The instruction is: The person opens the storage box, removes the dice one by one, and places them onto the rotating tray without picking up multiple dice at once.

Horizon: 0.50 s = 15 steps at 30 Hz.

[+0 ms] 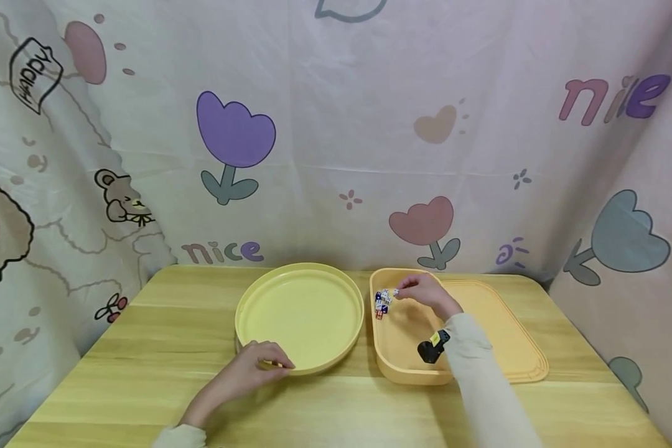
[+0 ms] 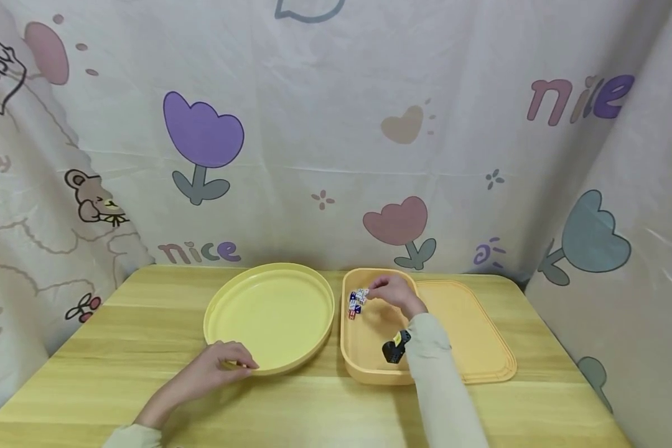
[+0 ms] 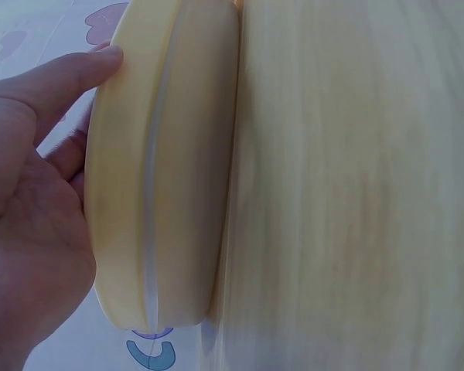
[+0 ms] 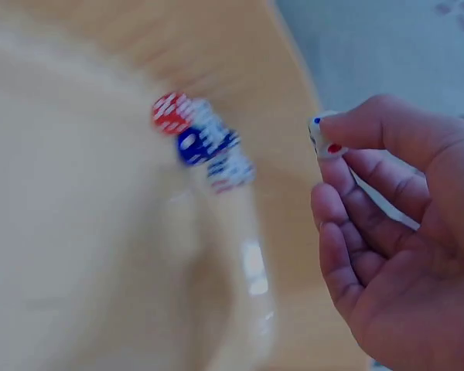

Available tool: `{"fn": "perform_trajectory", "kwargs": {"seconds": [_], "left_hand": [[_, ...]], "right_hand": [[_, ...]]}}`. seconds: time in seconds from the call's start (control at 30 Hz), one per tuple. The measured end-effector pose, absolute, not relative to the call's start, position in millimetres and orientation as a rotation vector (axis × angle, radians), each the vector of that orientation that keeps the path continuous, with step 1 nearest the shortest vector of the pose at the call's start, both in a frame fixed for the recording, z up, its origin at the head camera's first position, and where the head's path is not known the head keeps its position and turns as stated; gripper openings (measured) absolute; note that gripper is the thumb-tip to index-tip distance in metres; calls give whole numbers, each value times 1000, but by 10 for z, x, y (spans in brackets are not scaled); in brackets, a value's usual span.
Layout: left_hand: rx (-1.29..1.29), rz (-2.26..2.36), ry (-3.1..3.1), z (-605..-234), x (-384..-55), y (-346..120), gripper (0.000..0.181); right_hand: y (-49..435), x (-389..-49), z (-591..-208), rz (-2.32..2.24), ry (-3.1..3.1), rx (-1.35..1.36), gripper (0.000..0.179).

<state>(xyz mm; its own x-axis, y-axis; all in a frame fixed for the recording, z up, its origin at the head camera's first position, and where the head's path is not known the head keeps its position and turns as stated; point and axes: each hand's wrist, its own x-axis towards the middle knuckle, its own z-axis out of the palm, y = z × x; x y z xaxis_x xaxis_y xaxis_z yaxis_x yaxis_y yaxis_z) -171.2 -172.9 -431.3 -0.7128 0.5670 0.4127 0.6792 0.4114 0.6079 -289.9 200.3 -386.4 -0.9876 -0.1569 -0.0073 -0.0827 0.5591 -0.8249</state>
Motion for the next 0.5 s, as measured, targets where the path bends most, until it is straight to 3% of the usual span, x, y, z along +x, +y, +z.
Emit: {"fn": "perform_trajectory", "kwargs": {"seconds": [0.5], "left_hand": [[-1113, -1234, -2541, -4324, -1730, -1736, 8]], "right_hand": [[1810, -2557, -3484, -1653, 2716, -273, 17]]}}
